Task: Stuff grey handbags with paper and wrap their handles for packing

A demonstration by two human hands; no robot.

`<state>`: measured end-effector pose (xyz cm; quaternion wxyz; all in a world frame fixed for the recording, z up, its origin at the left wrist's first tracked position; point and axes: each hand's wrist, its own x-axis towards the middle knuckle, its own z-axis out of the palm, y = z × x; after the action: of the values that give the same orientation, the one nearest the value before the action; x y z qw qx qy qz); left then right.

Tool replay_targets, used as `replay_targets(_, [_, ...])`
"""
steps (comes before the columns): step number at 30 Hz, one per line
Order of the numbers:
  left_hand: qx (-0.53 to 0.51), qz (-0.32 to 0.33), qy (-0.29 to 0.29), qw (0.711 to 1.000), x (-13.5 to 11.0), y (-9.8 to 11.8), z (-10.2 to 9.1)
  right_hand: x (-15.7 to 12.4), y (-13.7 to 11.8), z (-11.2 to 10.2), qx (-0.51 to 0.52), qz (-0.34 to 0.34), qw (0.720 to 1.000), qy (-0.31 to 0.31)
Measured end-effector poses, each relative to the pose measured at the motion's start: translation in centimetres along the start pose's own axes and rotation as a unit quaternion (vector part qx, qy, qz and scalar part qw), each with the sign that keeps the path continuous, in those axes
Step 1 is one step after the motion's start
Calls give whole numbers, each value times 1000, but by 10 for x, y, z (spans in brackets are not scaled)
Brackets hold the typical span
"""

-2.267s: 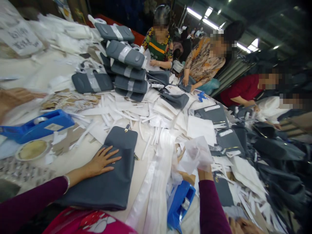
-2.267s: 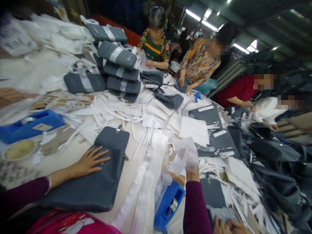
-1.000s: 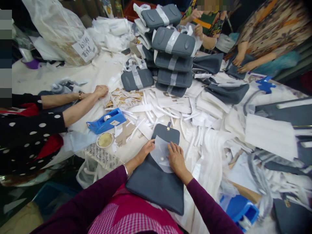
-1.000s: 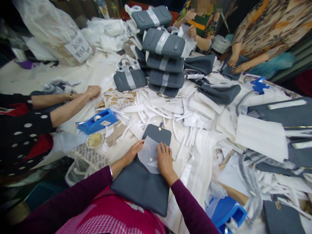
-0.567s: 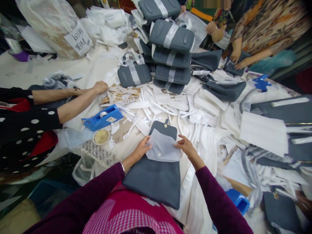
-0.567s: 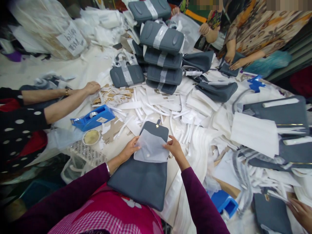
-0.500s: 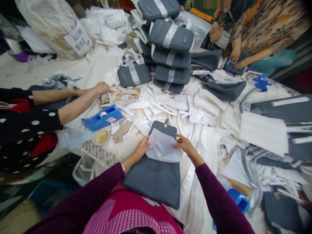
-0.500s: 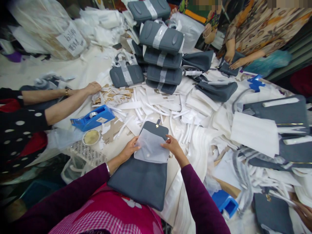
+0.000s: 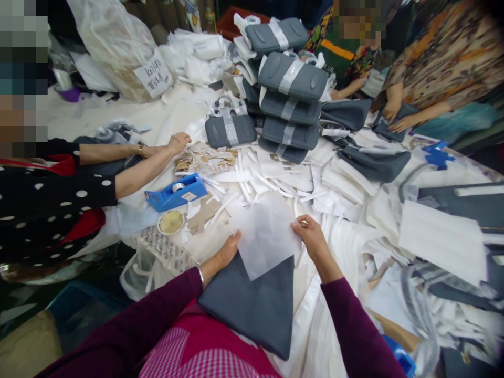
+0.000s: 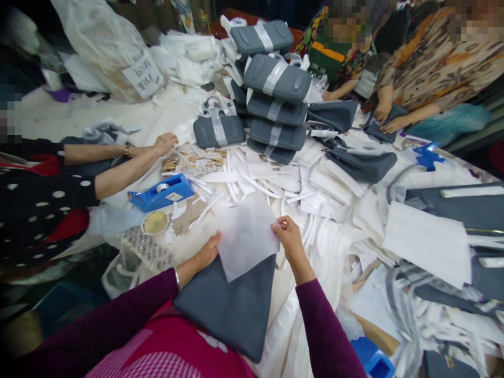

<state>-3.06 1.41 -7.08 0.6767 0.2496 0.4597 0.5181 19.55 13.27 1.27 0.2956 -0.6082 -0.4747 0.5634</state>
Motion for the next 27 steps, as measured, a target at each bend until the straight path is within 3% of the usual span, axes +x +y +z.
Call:
replay_targets(3, [-19,-19,3,1000,-2,0,-1,-20,21,8,-36,-6,998,57])
replay_targets(6, [48,-4,31,998,2,-3,-7,-45,39,6,-182,-5,979,93])
replay_targets(8, [97,18,53,994,5,-7,-11,-64,43,2,-309,-6,945,102])
replay_targets(11, [152,28,66,986,9,-13,-17,-84,36,7,-488,-90,857,136])
replay_targets(13, [182,31,61,981,9,-15,-19,-87,29,22,-550,-201,805,95])
replay_targets(16, [223,53,54,972,10,-14,-20,-76,32,53,-559,-310,766,-74])
replay_targets(18, [242,56,46,967,12,-11,-21,-67,43,70,-563,-299,762,-117])
replay_targets(22, [214,16,15,977,17,-3,-24,-65,75,85,-588,-191,782,-78])
replay_targets(27, [171,-15,-17,985,20,5,-26,-88,94,95,-605,-159,779,-40])
